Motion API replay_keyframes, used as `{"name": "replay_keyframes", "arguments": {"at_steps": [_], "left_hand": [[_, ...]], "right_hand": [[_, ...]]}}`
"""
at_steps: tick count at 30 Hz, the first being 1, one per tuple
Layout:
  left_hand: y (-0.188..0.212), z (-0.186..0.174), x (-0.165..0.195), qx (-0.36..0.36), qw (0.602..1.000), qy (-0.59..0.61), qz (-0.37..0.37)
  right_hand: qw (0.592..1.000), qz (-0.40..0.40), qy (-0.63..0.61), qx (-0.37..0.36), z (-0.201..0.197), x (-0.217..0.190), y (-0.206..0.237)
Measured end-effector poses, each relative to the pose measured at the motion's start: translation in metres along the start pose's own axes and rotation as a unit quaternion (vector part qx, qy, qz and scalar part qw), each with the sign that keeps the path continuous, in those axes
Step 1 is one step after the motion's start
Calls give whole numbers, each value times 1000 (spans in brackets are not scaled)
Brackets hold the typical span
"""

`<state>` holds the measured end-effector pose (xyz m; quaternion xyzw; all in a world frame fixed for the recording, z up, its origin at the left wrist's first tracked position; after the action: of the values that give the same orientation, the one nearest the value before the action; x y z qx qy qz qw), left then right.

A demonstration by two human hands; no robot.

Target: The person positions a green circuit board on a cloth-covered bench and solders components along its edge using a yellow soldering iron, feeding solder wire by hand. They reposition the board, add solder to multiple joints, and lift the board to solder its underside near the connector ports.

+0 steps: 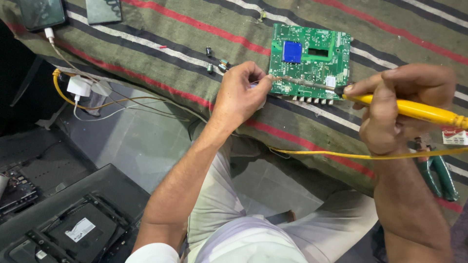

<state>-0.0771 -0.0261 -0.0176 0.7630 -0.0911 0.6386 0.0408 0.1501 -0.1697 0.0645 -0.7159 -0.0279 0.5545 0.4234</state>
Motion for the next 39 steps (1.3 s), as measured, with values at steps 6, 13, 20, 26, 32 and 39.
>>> {"name": "replay_keyframes", "arguments": {"at_steps": [6, 13, 20, 26, 32, 39], "left_hand": [[0, -1, 3, 3, 1000, -2, 16], [-2, 2, -3, -6, 999, -25, -28], [-3, 2, 6, -15, 1000, -11, 8], [-3, 2, 8, -30, 999, -1, 15], [-4, 5, 9, -25, 999, -5, 39], [-4, 9, 8, -18, 999, 18, 45]], "right_hand": [[1000, -2, 5, -10, 1, 1, -1], [999, 20, 31, -4, 11, -11, -2], [990, 98, 96, 37, 19, -36, 14], [987, 95, 103, 82, 25, -43, 15], [981, 59, 181, 48, 31, -62, 3], [980, 106, 163, 38, 30, -62, -2]]}}
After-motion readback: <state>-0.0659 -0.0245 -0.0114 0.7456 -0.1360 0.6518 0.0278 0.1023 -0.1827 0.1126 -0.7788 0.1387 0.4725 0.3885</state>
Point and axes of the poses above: each hand's wrist, its own y-axis away from the middle knuckle, its own z-axis out of the palm, x = y × z, the point moved 8 cm from there along -y, towards the middle knuckle, and after that the axes turned 13 degrees about x, right-handed, at the moved point
